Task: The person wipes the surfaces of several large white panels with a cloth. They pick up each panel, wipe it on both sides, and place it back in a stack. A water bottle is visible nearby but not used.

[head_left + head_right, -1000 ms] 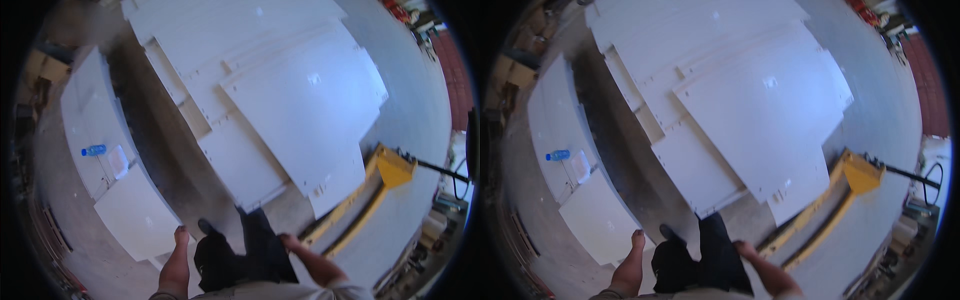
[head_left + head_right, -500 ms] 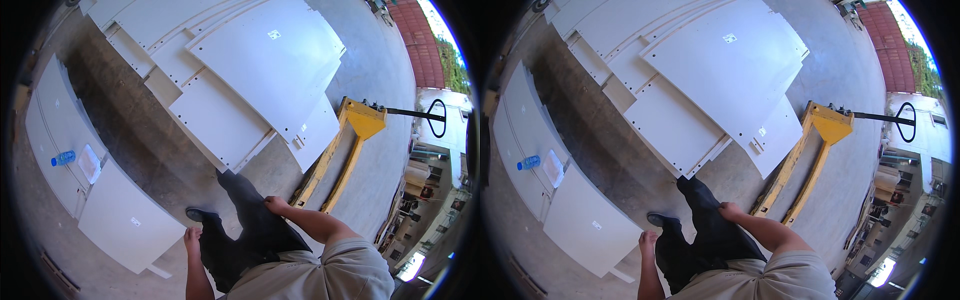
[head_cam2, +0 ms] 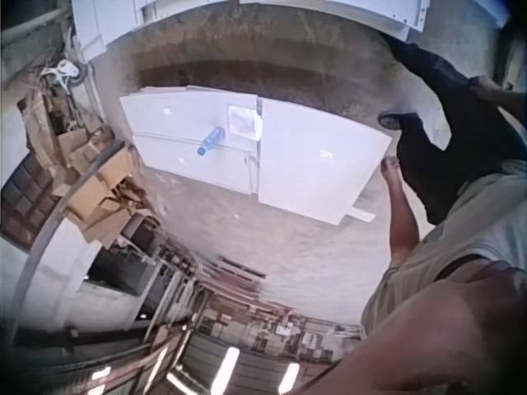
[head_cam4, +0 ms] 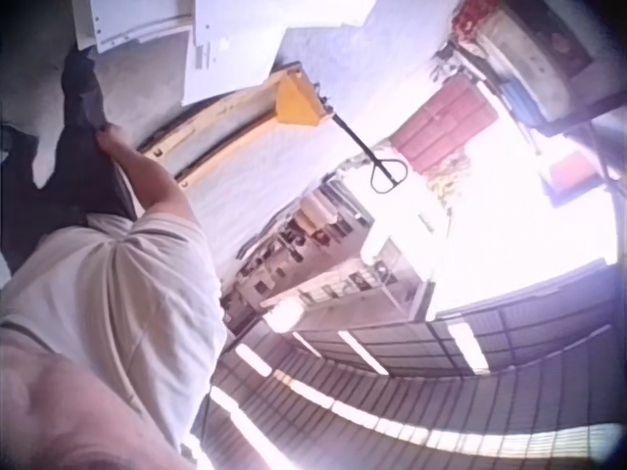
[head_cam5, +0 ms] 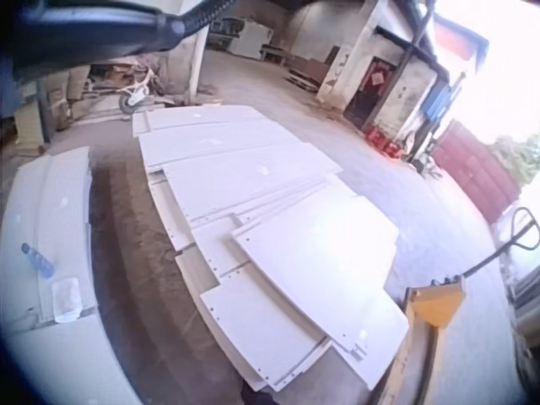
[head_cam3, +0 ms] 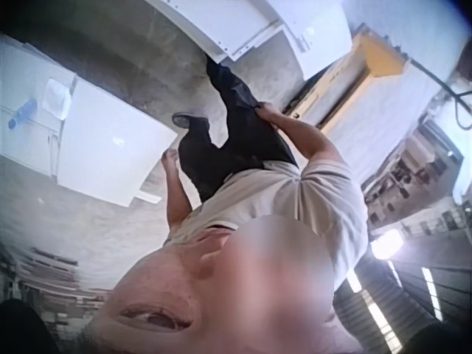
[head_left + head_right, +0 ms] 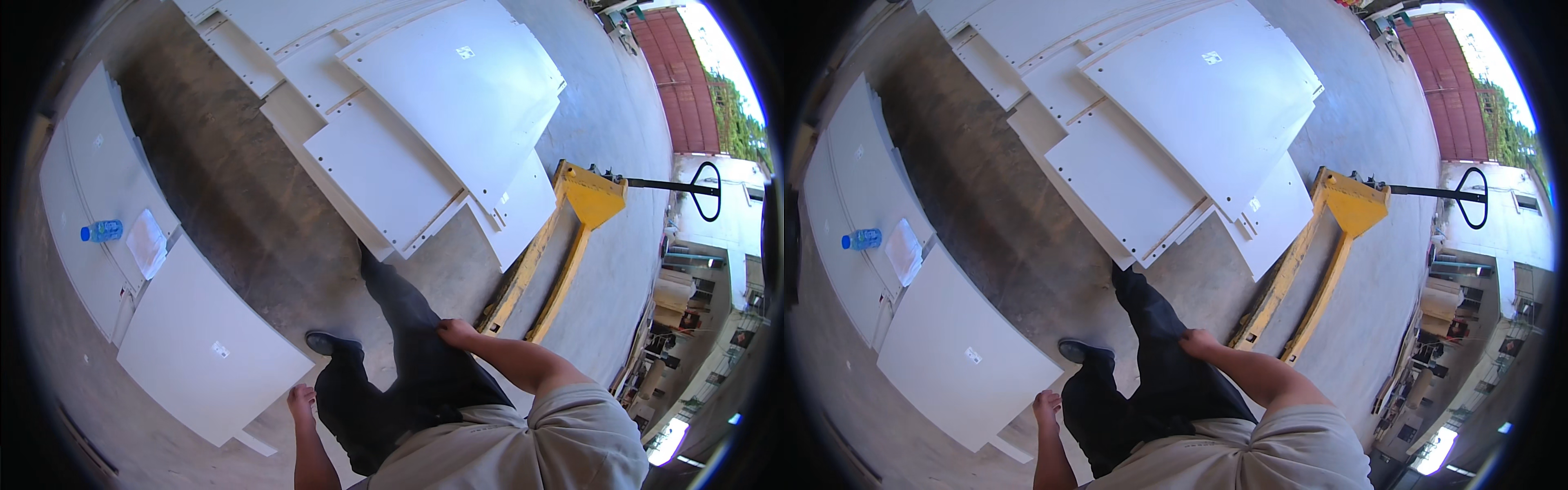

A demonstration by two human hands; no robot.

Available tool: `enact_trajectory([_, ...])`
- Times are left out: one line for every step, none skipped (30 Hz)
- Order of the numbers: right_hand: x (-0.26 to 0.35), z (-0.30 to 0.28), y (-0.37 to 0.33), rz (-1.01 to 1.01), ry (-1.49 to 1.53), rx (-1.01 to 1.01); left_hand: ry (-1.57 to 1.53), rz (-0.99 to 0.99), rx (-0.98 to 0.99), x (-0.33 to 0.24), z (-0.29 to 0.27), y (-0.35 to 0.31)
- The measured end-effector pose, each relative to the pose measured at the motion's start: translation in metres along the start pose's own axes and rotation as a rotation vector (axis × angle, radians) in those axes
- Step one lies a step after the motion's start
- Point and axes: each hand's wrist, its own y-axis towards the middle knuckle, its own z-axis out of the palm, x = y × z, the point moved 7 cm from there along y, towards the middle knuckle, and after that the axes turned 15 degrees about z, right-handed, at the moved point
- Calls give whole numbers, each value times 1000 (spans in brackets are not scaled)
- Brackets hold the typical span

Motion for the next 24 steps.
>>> enact_trajectory([1, 1, -1, -10, -13, -2, -8, -6, -10, 10, -6, 0])
enact_trajectory([2, 7, -4, -17, -25, 1, -12, -17, -19, 15, -14, -2])
enact_trajectory([5, 8, -2, -18, -22, -5, -33, -9, -27, 19, -18, -1])
enact_trajectory([10, 5, 1, -22, -25, -12, -59, -2, -39, 23, -17, 2])
enact_trajectory([17, 8, 1, -29, -36, -14, -88, -2, -58, 27, -22, 2])
enact_trajectory([25, 12, -2, 14, -37, 5, -130, -9, -90, 30, -28, 0])
enact_trajectory([32, 15, -11, 54, -51, 22, -147, 32, -90, 41, -33, 7])
enact_trajectory([40, 12, -13, 74, -97, 43, -164, 70, -101, 40, -33, 7])
enact_trajectory([37, 10, -14, 23, -133, -25, -186, 135, -63, 29, -25, 5])
enact_trajectory([35, 14, -13, -48, -160, -78, -248, 163, -60, 26, -25, 5])
enact_trajectory([37, 19, -11, -83, -163, -95, -233, 162, -45, 19, -28, 5])
enact_trajectory([48, 21, -11, -107, -152, -121, -264, 125, -59, 23, -33, 3])
enact_trajectory([77, 22, -10, -190, -168, -138, -279, 117, -92, 27, -42, -1])
enact_trajectory([101, 23, -11, -263, -174, -164, -295, 115, -108, 31, -51, -3])
enact_trajectory([118, 20, -14, -319, -176, -199, -340, 87, -144, 45, -58, -8])
enact_trajectory([139, 24, -9, -330, -114, -131, -380, 60, -175, 60, -68, -15])
enact_trajectory([171, 23, 7, -344, -51, -66, -421, 40, -204, 70, -72, -18])
enact_trajectory([202, 26, 16, -348, 15, 7, -435, 12, -253, 86, -80, -26])
enact_trajectory([247, 31, 2, -256, 155, 100, -422, -21, -277, 107, -91, -38])
enact_trajectory([300, 36, -21, -153, 294, 191, -409, -55, -296, 127, -98, -50])
enact_trajectory([349, 34, -30, -189, 288, 194, -409, -87, -331, 142, -103, -59])
enact_trajectory([396, 34, -30, -224, 281, 200, -408, -123, -366, 156, -107, -69])
enact_trajectory([445, 30, -21, -343, 178, 138, -426, -164, -393, 168, -107, -77])
enact_trajectory([494, 29, -5, -459, 75, 76, -442, -207, -417, 176, -104, -82])
